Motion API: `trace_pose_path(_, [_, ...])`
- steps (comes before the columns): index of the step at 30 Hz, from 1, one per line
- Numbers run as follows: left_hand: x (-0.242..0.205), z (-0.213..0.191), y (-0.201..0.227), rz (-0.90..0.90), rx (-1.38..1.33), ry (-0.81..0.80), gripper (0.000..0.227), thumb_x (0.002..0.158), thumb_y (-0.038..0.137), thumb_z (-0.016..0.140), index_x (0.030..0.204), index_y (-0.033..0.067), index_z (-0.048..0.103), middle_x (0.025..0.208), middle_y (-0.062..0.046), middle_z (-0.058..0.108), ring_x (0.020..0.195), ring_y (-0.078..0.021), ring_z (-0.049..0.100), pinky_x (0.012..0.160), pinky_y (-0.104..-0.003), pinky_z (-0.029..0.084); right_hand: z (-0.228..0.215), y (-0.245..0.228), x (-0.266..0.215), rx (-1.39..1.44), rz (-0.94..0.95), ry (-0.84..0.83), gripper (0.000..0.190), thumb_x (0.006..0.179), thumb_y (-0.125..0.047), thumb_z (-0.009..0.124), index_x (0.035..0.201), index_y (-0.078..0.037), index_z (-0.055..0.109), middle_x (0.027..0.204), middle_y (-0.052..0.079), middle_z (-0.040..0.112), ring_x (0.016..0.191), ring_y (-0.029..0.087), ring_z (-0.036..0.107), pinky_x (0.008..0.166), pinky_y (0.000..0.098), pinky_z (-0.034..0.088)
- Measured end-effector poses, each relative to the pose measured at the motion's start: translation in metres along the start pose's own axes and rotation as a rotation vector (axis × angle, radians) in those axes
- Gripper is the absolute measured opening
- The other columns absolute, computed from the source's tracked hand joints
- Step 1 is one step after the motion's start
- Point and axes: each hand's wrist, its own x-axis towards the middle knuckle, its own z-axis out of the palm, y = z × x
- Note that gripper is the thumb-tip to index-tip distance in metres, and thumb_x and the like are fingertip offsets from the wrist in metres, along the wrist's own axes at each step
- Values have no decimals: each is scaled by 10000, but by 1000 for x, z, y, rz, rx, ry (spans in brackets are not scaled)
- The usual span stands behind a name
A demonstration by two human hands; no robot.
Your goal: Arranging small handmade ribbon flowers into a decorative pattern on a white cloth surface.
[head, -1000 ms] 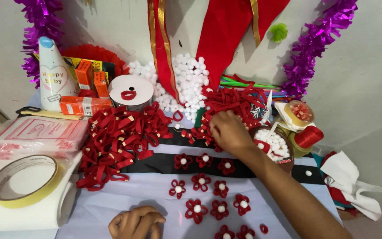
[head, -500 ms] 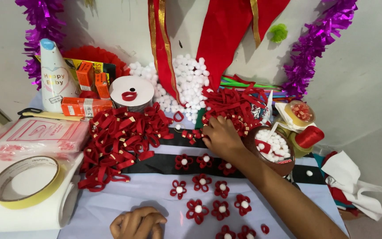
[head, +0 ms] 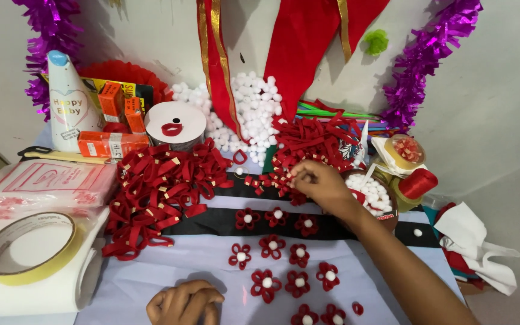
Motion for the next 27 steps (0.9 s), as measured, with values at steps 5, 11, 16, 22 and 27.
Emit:
trace_pose_path(5, [1, -2, 1, 21, 14, -12, 290, 804, 84, 490, 586, 254, 578, 719, 116, 640, 582, -44, 510, 911, -301, 277, -19, -11, -38, 108, 29, 51, 144, 949, -260, 736, 910, -125, 707, 677, -29, 534, 628, 99, 459, 599, 276, 378])
trace_pose_path(11, [1, -5, 1, 4, 3, -50, 276, 801, 100, 533, 596, 271, 605, 743, 132, 660, 609, -64, 529, 909, -293, 287, -33, 6, -108, -88, 26, 178, 149, 911, -287, 735, 924, -138, 739, 855, -27, 734, 731, 103, 601, 681, 267, 451])
trace_pose_path(16, [5, -11, 4, 12, 21, -104, 275, 792, 50, 568, 645, 276, 621, 791, 131, 662, 657, -56, 551, 916, -298, 281, -30, 40, -190, -6, 40, 382, 129, 861, -218, 776, 917, -102, 784, 870, -6, 762, 789, 121, 639, 750, 282, 496])
trace_pose_path(22, [4, -17, 6, 24, 3, -159, 253, 812, 59, 579, 708, 270, 674, 849, 117, 684, 691, -56, 552, 925, -294, 273, -2, 83, -255, 102, 261, 523, 186, 896, -164, 700, 965, -43, 825, 980, 96, 783, 915, 203, 705, 793, 336, 539])
trace_pose_path(27, [-7, -13, -4, 26, 33, -205, 237, 817, 96, 601, 763, 302, 705, 924, 126, 701, 744, -73, 587, 951, -311, 292, 13, 95, -286, 148, 324, 663, 199, 915, -110, 687, 1012, -32, 843, 997, 99, 783, 930, 198, 704, 783, 330, 525])
